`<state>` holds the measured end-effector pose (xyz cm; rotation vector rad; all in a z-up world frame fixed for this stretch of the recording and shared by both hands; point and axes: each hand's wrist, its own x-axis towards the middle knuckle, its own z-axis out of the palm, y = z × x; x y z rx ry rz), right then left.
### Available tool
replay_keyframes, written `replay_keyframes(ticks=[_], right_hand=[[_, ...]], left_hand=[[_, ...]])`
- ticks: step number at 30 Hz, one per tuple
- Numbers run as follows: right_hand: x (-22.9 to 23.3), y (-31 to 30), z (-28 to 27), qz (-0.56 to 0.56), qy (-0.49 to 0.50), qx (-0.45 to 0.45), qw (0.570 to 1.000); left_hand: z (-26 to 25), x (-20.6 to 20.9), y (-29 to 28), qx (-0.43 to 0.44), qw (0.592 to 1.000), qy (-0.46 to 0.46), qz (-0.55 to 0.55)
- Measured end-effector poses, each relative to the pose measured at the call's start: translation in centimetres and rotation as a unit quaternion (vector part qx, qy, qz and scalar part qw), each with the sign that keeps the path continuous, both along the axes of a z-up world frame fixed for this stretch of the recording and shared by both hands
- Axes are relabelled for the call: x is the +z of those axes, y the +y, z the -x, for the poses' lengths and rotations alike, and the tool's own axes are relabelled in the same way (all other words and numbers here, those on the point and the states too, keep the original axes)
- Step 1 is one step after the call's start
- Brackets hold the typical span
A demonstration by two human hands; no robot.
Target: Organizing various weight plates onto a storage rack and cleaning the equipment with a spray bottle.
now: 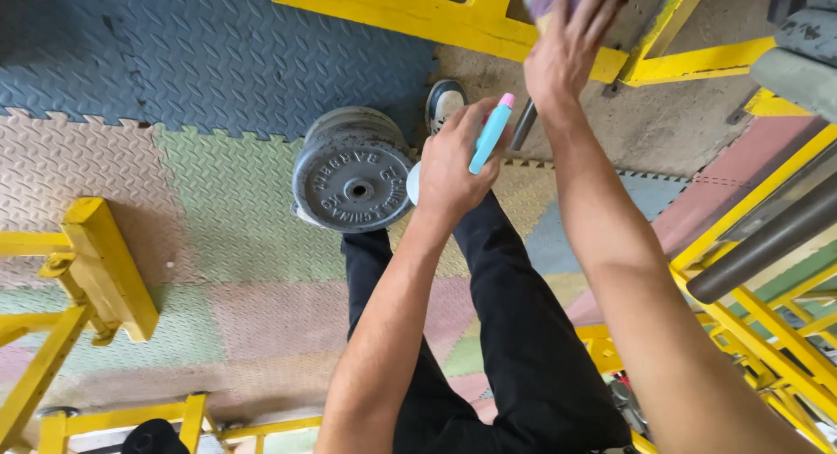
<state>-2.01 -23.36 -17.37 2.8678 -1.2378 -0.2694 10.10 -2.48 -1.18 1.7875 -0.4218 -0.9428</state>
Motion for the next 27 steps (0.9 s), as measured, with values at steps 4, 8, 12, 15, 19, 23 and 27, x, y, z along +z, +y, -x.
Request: replay_keyframes(ticks=[4, 8, 12, 15, 19, 23, 27], right_hand=[[3.8, 6.1, 3.2, -0.103, 0.104, 0.195, 0.970], [3.8, 9.4, 8.9, -0.200, 0.102, 0.243, 0.944], [3.9, 5.5, 4.6, -0.192, 0.129, 0.254, 0.939], [1.3, 1.7, 0.6, -0.047, 0.104, 0.257, 0.960], [-3.1, -0.2, -2.1, -0.075, -0.030, 0.023, 0.996], [-5.3, -0.3, -0.1, -0.244, -0.416, -0.106, 0.870], [-1.7, 4.0, -1.1, -0.213, -0.443, -0.117, 0.863]], left_hand=[[0.1, -0.6, 0.8, -0.003, 1.000, -0.005, -0.030], [0.1, -0.2, 1.1, 0.011, 1.000, 0.001, -0.010], [0.3, -0.3, 1.2, 0.004, 0.999, 0.007, -0.036], [0.8, -1.5, 1.6, -0.002, 0.999, 0.013, -0.046], [2.4, -6.0, 2.2, 0.010, 0.998, -0.012, -0.064], [3.4, -10.7, 1.6, -0.007, 0.995, -0.010, -0.098], [3.5, -13.8, 0.7, -0.080, 0.976, 0.028, -0.201]])
